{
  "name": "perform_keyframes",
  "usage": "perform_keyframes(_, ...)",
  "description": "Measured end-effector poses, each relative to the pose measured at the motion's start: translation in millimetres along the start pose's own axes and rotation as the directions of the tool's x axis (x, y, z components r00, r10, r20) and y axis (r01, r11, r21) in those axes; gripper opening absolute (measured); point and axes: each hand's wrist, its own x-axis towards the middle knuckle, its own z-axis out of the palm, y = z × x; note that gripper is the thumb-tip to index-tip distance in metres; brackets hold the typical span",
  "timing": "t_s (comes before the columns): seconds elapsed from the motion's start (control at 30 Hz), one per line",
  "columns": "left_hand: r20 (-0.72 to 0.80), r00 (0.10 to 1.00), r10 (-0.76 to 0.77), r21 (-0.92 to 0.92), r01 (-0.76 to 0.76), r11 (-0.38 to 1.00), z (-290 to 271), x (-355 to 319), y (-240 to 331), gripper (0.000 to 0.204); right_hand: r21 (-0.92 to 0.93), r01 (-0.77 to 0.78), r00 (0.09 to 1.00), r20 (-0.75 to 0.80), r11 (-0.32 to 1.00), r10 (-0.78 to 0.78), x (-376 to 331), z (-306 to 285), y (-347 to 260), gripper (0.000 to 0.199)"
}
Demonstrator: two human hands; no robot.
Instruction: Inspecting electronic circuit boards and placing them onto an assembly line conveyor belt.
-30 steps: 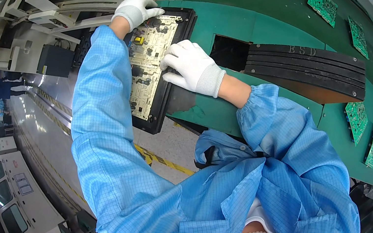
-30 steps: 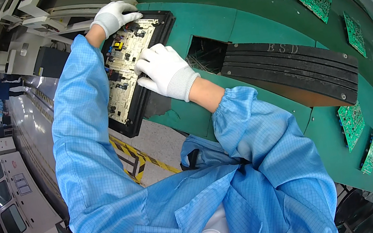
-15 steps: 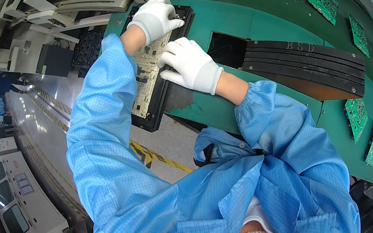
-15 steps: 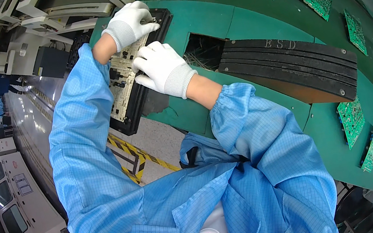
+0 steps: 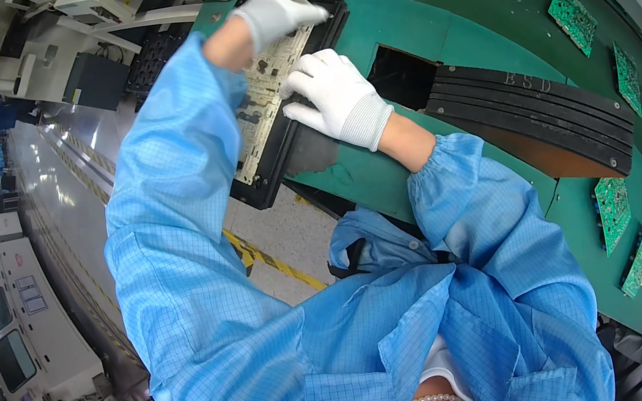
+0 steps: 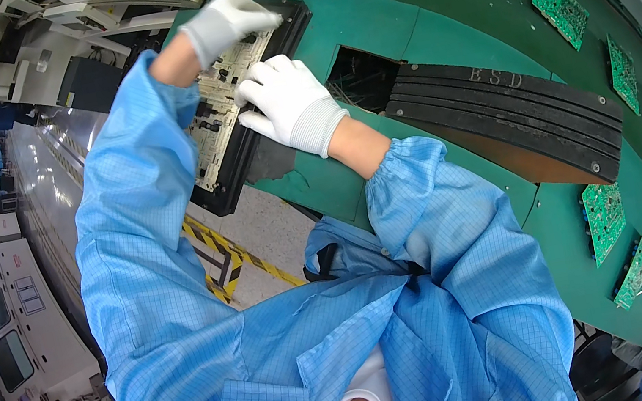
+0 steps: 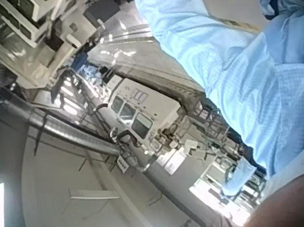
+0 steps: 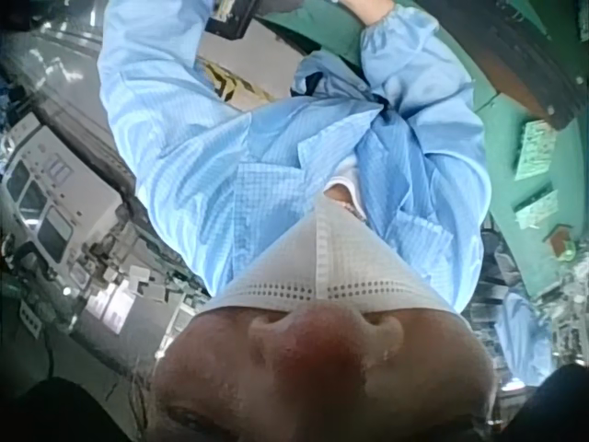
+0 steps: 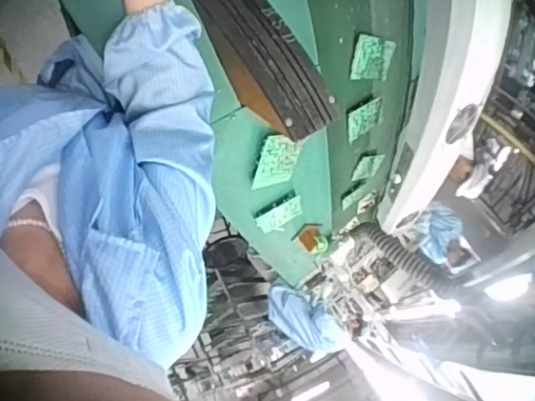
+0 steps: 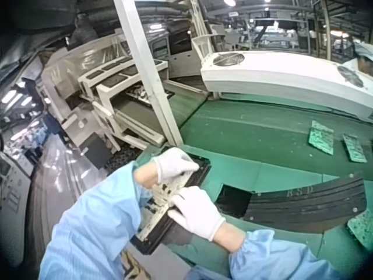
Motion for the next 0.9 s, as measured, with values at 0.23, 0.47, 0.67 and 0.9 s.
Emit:
perform_keyframes(0.23, -0.390, 0.920, 0.029, -0.066, -0.060, 0.996, -57, -51, -66, 0.037, 0.023, 0.017, 1.000, -0.004, 1.000, -0.017, 2, 0, -3, 0.019)
perform_keyframes(0.47, -0.412, 0.911, 0.014, 0.380, 0.158, 0.911, 0, -90, -76, 0.040, 0.034, -0.082, 0.996, 0.038, 0.996, 0.081, 6, -7, -5, 0.023)
perform_keyframes(0.67, -0.474, 0.880, 0.040, 0.449, 0.202, 0.870, 20, -98, -61, 0.039, -0.003, -0.092, 0.988, 0.123, 0.996, 0.092, 10, -22, -7, 0.028)
perform_keyframes(0.9, -0.511, 0.860, -0.014, 0.448, 0.280, 0.849, 30, -99, -57, 0.036, -0.114, 0.030, 0.998, 0.057, 0.993, -0.024, 29, -88, -33, 0.029)
